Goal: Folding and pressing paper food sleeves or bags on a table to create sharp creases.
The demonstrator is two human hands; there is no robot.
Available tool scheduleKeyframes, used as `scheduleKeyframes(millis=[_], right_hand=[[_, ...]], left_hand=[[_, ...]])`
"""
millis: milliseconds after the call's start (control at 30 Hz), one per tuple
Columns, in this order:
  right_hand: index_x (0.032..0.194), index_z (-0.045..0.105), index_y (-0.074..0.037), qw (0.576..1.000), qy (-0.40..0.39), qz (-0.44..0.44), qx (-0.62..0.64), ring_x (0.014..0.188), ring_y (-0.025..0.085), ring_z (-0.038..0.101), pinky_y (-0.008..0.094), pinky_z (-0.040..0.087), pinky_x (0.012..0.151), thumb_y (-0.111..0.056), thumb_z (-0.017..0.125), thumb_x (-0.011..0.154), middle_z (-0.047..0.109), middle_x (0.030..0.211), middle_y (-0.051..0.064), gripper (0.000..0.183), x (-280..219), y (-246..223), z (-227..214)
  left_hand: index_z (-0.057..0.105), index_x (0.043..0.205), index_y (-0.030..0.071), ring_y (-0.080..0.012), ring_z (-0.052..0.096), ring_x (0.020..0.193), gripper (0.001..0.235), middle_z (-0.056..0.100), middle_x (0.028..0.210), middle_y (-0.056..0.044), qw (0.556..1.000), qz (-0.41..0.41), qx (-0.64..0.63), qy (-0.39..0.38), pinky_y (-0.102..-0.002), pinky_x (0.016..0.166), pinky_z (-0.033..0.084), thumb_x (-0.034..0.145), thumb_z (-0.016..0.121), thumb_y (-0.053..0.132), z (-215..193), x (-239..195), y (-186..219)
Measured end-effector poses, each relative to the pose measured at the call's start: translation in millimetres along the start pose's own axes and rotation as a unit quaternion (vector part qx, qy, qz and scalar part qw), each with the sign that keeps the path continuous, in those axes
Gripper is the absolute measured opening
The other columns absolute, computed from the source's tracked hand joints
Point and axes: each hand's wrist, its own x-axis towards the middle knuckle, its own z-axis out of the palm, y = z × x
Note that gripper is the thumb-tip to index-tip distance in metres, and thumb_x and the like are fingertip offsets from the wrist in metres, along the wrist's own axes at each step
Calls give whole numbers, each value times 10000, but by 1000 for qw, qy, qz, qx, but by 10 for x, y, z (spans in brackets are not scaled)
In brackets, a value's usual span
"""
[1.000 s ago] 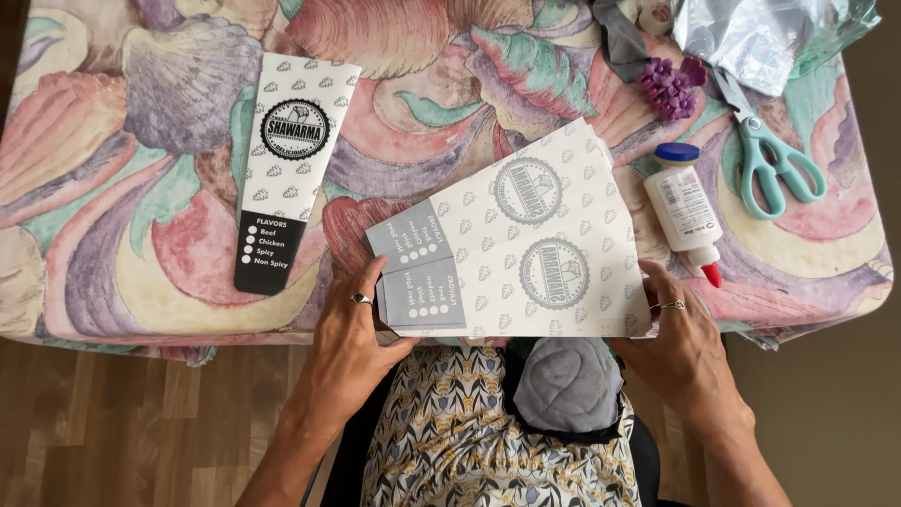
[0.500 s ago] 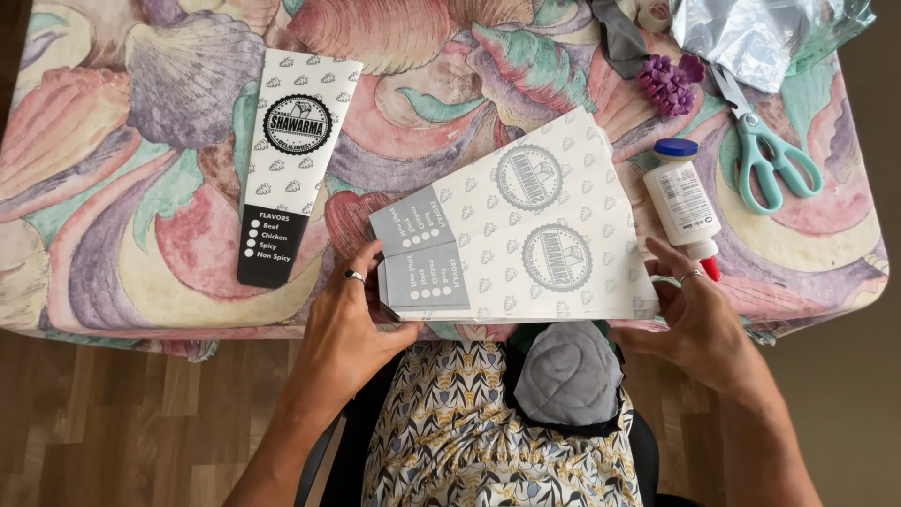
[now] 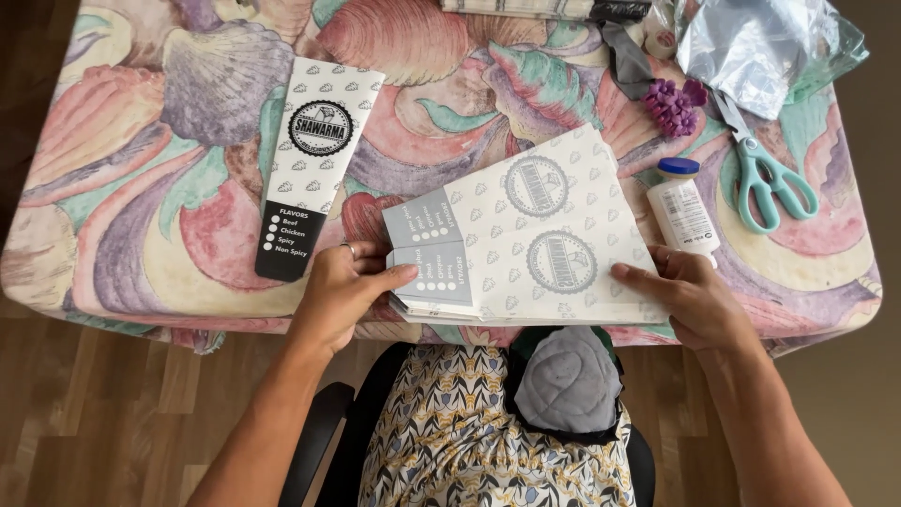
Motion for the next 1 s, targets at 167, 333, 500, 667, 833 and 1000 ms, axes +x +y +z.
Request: scheduleKeyframes(millis=[167, 333, 500, 667, 833, 1000], right_hand=[[1244, 545, 80, 996, -39, 6, 82, 1039, 418, 662, 532, 573, 833, 98, 631, 811, 664, 1220, 263, 441, -85, -204, 91], [1123, 549, -37, 987, -14, -129, 100, 927, 297, 720, 422, 635, 750, 56, 739, 769, 723, 1067, 191, 413, -73, -70, -40], [1282, 425, -167, 896, -39, -437, 67, 1364, 308, 553, 453, 562, 1118, 109, 703, 811, 560, 1376, 180, 612, -61, 27, -34], [1416, 373, -19, 900, 46, -433, 28, 1395, 305, 487, 445, 517, 1133, 70, 724, 750, 503, 1412, 168, 759, 64, 210, 37], [1333, 448, 16, 901, 72, -428, -2, 1247, 323, 618, 426, 601, 996, -41, 803, 725, 605, 1279, 178, 706, 63, 311, 86], [974, 656, -42, 856, 155, -492, -30, 961, 156, 656, 308, 582, 798, -217, 878, 786, 674, 954, 32, 339, 200, 632, -69]], left_hand=[[684, 1126, -59, -269, 731, 960, 422, 770, 1075, -208, 995, -33, -76, -55, -337, 843, 606, 716, 762, -118, 3, 54, 93], [696, 1053, 10, -266, 722, 984, 388, 777, 1052, -154, 992, -35, -90, -86, -321, 858, 578, 707, 754, -157, 4, 128, 72], [681, 1167, 11, -201, 609, 880, 432, 667, 951, -98, 983, 153, -77, -66, -288, 781, 574, 764, 778, -111, 70, 181, -79], [504, 1365, 52, -230, 633, 962, 526, 656, 1109, -146, 959, 278, 34, -47, -346, 795, 594, 885, 693, 154, 227, 57, -392], [450, 1214, 95, -281, 693, 949, 469, 619, 1057, -173, 943, 328, -31, -41, -372, 754, 688, 815, 643, -57, 458, 79, -608], [477, 1289, 81, -227, 659, 1083, 614, 621, 1122, -99, 916, 396, -65, 7, -332, 932, 613, 766, 791, 148, 553, -59, -413]])
